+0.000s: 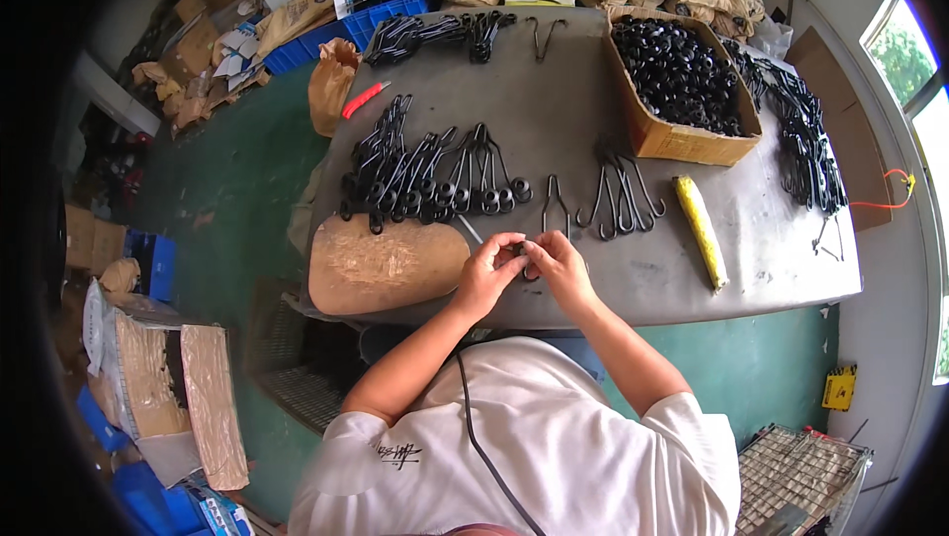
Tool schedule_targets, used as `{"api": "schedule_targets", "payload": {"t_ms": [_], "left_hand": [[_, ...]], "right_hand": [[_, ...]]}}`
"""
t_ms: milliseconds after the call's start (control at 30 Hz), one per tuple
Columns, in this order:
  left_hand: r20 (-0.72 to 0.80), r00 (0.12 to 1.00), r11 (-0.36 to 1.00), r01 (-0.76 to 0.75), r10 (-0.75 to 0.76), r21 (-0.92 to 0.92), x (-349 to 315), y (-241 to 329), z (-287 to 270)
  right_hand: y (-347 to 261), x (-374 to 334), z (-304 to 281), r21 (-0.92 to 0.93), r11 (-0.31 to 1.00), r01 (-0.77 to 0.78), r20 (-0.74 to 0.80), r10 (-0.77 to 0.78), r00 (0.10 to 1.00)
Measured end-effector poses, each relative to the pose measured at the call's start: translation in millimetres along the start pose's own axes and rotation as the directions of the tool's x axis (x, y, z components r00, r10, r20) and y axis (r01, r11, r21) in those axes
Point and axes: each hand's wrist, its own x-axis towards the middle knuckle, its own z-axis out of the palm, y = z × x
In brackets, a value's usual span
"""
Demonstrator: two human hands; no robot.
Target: The person is manually assembling plastic spherical components onto wire hook frames on a workbench.
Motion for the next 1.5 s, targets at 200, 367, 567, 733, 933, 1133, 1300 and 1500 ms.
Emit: {"api": "schedule_targets", "payload": {"t_ms": [200, 367, 567, 733, 933, 1133, 1300, 1500], "left_hand": [[0.054, 0.971, 0.723, 0.211, -0.235, -0.658, -10, 1, -13], [0.187, 0.958, 0.411, 0.264, -0.219, -0.872, -6, 4, -26], [0.132, 0.933, 0.436, 0.277, -0.334, -0.856, -8, 8, -34], [0.122, 0.918, 0.457, 0.299, -0.377, -0.838, -9, 15, -32], [0.149, 0.908, 0.452, 0.330, -0.391, -0.829, -9, 22, -27], [0.204, 0.904, 0.499, 0.384, -0.377, -0.777, -9, 23, -29], [0.196, 0.927, 0.758, 0.375, -0.320, -0.533, -10, 24, -30], [-0.025, 0.999, 0.974, 0.027, -0.022, 0.223, -10, 22, -9]], "right_hand": [[-6, -1, -26, -0.907, 0.319, 0.277, 0.090, -0.495, 0.864], [13, -1, -42, -0.979, 0.159, 0.128, 0.043, -0.451, 0.892], [-8, -8, -21, -0.635, 0.768, 0.082, -0.187, -0.256, 0.948], [-20, -10, -5, -0.277, 0.956, 0.096, -0.150, -0.142, 0.978], [-23, -4, 4, -0.152, 0.988, 0.014, -0.114, -0.032, 0.993], [-14, 2, -2, -0.187, 0.982, -0.030, -0.085, 0.014, 0.996], [-9, -3, -1, -0.216, 0.976, 0.013, -0.061, -0.026, 0.998], [6, -17, 8, -0.219, 0.971, 0.091, -0.214, -0.138, 0.967]]}}
